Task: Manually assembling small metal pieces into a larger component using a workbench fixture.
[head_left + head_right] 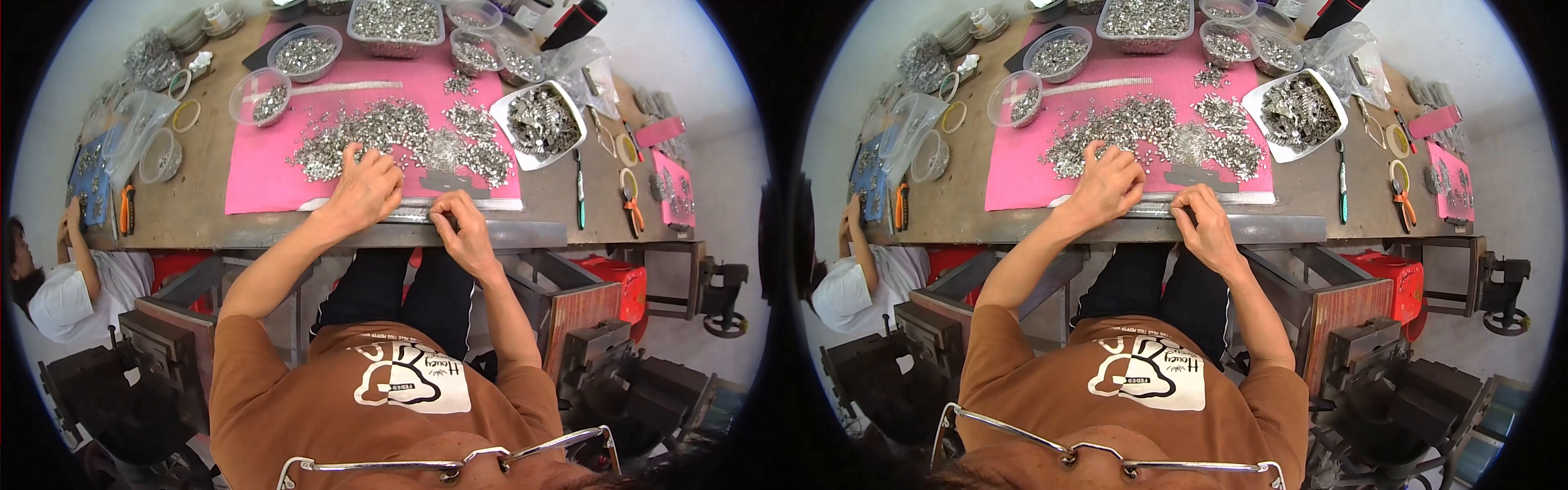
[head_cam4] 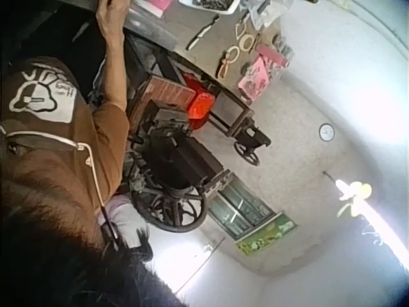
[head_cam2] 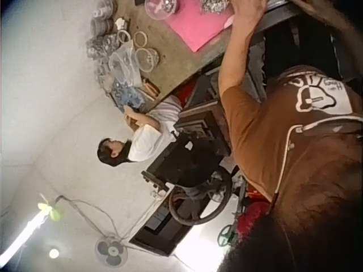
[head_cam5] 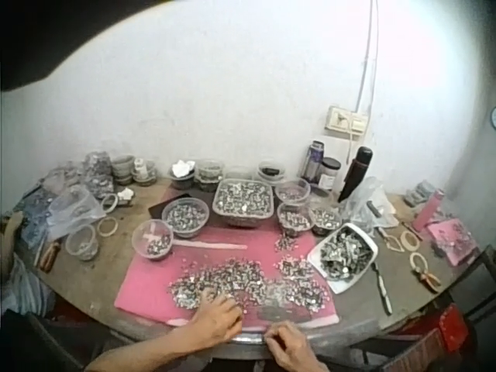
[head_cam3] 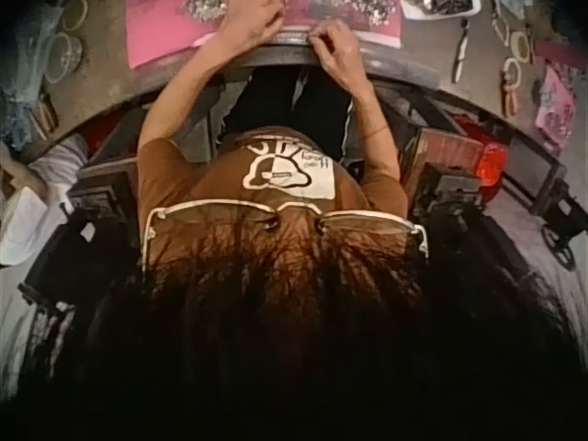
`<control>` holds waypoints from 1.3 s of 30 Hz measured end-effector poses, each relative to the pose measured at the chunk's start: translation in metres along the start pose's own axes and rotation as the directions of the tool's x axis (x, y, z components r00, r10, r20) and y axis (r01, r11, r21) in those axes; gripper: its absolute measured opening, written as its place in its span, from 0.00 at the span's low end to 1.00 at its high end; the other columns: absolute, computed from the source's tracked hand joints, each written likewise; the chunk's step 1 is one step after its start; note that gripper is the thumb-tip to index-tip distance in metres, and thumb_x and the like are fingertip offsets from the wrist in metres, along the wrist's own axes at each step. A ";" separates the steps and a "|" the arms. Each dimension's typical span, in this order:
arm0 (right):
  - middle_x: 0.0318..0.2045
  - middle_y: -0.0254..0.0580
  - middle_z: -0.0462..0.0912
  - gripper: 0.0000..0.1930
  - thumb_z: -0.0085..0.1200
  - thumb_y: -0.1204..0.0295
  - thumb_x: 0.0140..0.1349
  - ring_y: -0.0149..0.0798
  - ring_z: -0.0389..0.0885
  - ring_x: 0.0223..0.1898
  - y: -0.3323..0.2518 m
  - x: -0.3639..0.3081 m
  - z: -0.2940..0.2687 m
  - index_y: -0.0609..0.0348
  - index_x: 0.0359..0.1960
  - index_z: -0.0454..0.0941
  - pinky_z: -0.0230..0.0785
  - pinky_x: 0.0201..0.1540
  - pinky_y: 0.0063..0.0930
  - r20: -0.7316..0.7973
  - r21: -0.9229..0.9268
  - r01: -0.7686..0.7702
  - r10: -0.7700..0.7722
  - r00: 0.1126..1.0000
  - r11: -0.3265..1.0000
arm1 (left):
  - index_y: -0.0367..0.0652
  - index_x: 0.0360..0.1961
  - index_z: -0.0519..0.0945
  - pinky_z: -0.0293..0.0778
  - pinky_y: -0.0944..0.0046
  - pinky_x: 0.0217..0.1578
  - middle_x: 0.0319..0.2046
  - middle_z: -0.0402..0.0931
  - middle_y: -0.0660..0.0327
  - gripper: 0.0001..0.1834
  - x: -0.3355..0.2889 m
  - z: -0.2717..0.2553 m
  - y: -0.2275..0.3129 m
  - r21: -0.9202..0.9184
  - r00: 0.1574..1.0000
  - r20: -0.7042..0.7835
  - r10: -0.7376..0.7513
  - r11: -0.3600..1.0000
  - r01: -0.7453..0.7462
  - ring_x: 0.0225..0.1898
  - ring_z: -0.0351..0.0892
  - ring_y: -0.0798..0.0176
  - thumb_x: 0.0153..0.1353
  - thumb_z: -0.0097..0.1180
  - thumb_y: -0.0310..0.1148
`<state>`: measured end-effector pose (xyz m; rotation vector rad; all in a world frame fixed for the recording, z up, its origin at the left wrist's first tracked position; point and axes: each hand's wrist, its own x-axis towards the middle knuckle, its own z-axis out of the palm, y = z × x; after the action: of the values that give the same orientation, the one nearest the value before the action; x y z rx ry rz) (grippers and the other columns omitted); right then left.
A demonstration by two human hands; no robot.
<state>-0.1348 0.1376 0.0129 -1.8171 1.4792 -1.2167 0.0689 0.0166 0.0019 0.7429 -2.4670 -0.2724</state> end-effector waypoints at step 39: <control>0.30 0.51 0.83 0.05 0.60 0.74 0.59 0.55 0.81 0.37 0.090 0.152 0.014 0.63 0.29 0.80 0.70 0.45 0.50 -0.142 -0.512 0.048 -0.140 0.980 0.858 | 0.44 0.33 0.82 0.63 0.49 0.59 0.32 0.76 0.60 0.03 0.001 -0.004 -0.007 -0.132 0.994 0.100 0.053 0.990 -0.039 0.43 0.76 0.55 0.59 0.65 0.29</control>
<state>-0.1664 -0.0340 -0.0181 -2.1835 1.9777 -1.1249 0.0737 0.0103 0.0029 0.6302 -2.5312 -0.4605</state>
